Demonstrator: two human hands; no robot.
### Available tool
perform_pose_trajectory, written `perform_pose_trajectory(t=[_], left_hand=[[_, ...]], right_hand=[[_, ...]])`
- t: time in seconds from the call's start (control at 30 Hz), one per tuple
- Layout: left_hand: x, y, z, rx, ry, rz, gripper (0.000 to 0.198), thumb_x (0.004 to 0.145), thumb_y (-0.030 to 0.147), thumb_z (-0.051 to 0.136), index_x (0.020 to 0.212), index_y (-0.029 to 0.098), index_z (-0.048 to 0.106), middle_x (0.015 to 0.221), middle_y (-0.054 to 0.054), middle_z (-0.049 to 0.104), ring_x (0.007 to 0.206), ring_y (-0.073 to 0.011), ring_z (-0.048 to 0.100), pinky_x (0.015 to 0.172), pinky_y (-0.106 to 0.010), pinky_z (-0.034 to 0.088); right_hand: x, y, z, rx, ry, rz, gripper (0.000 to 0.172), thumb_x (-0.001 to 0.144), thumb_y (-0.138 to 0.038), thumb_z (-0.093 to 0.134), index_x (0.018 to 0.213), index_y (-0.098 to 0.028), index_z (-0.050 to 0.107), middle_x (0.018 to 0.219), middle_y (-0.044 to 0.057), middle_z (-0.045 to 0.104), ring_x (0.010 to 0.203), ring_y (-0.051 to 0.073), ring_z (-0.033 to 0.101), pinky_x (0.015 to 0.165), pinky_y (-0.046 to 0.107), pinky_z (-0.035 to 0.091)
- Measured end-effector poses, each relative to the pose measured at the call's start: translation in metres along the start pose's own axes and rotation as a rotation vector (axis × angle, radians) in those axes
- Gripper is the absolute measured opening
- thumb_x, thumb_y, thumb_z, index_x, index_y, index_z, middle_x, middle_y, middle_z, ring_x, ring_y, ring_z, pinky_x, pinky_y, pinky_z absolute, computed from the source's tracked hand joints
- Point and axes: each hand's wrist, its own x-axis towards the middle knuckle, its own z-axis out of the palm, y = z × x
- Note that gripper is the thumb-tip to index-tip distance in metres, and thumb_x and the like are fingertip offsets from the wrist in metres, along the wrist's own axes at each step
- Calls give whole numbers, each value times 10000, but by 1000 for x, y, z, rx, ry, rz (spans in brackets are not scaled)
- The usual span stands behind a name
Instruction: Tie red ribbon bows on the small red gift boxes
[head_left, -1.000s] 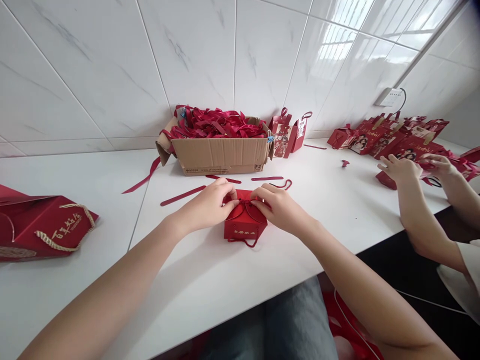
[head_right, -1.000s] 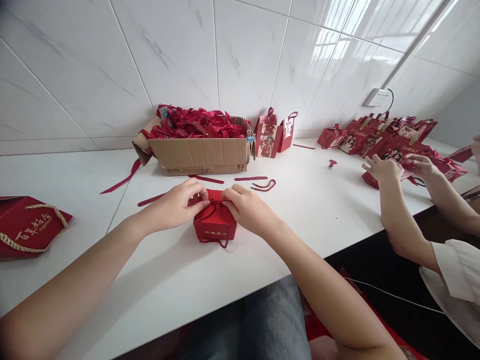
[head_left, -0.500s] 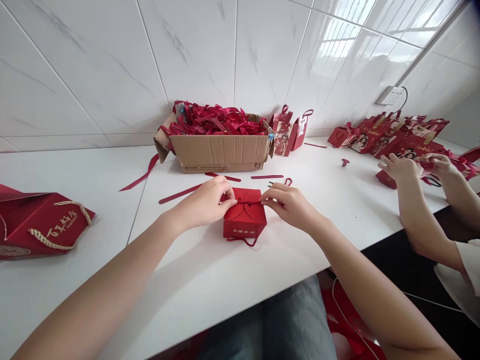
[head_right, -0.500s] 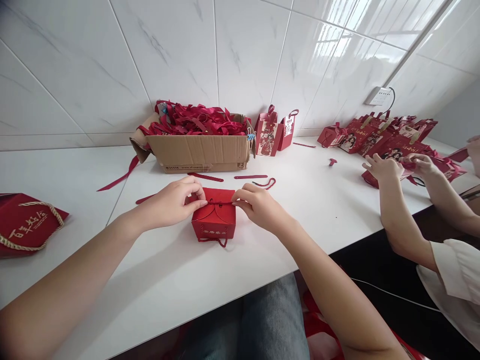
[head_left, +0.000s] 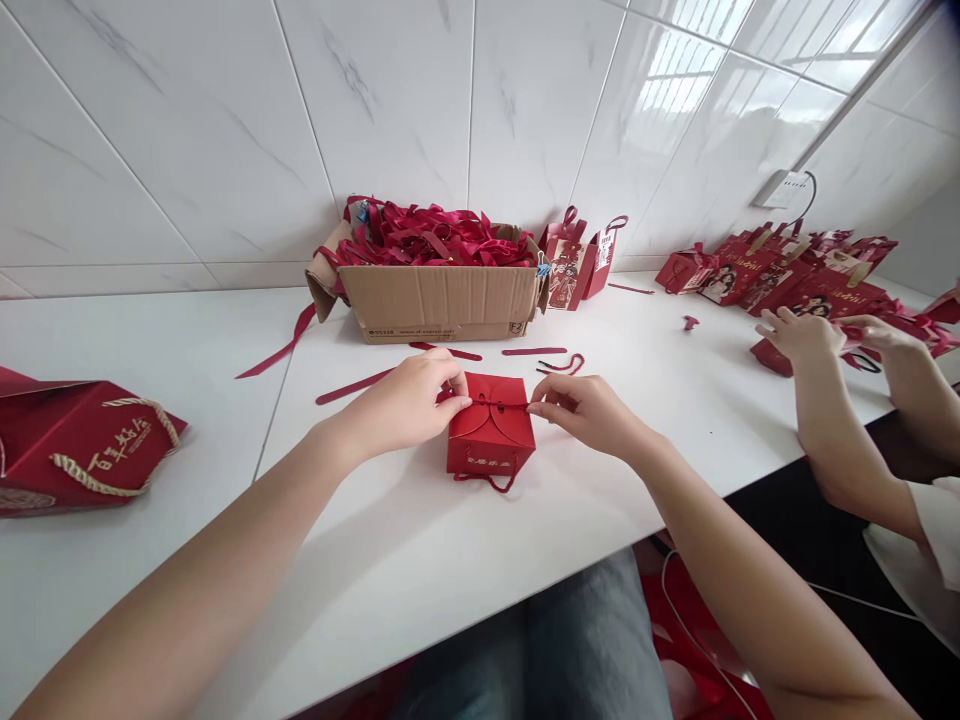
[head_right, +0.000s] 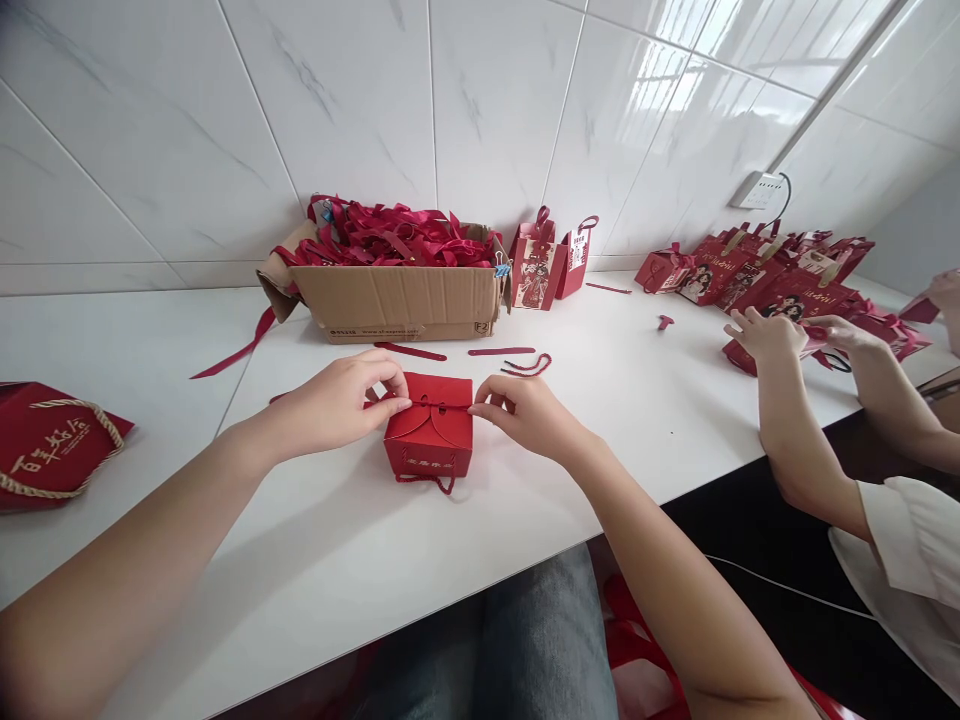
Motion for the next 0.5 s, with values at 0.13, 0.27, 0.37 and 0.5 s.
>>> perform_pose_trajectory(t=[0.13,0.27,0.37,0.5], left_hand=[[-2,4,1,11,47,41,109,837,256,517,772,200,585,964,-18,598,757,-154,576,662,-301,453],[-2,11,7,-21,102,164,153,827,170,502,869,199,647,1016,-24,613,914,-181,590,726,-292,465],[-1,16,11,-32,78,241,217,839,146,482,891,185,690,959,-26,646,887,-175,597,755,-294,470],[1,16,14,-6,76,270,230,833,137,492,877,166,716,915,-32,670,865,-182,597,773,-309,471]], right_hand=[[-4,-3,-2,159,-146,173,333,866,-500,546,765,-185,584,518,-40,504,478,86,418,482,221,346],[-8,-5,-8,302,-291,225,367,868,-528,543,774,-177,595,544,-35,529,468,74,411,470,220,340],[-10,-6,-12,479,-345,165,331,866,-479,583,777,-161,607,609,-14,573,550,86,498,541,227,404],[-9,-8,-18,677,-341,112,254,866,-394,624,796,-151,624,619,-16,581,590,85,527,593,229,425]])
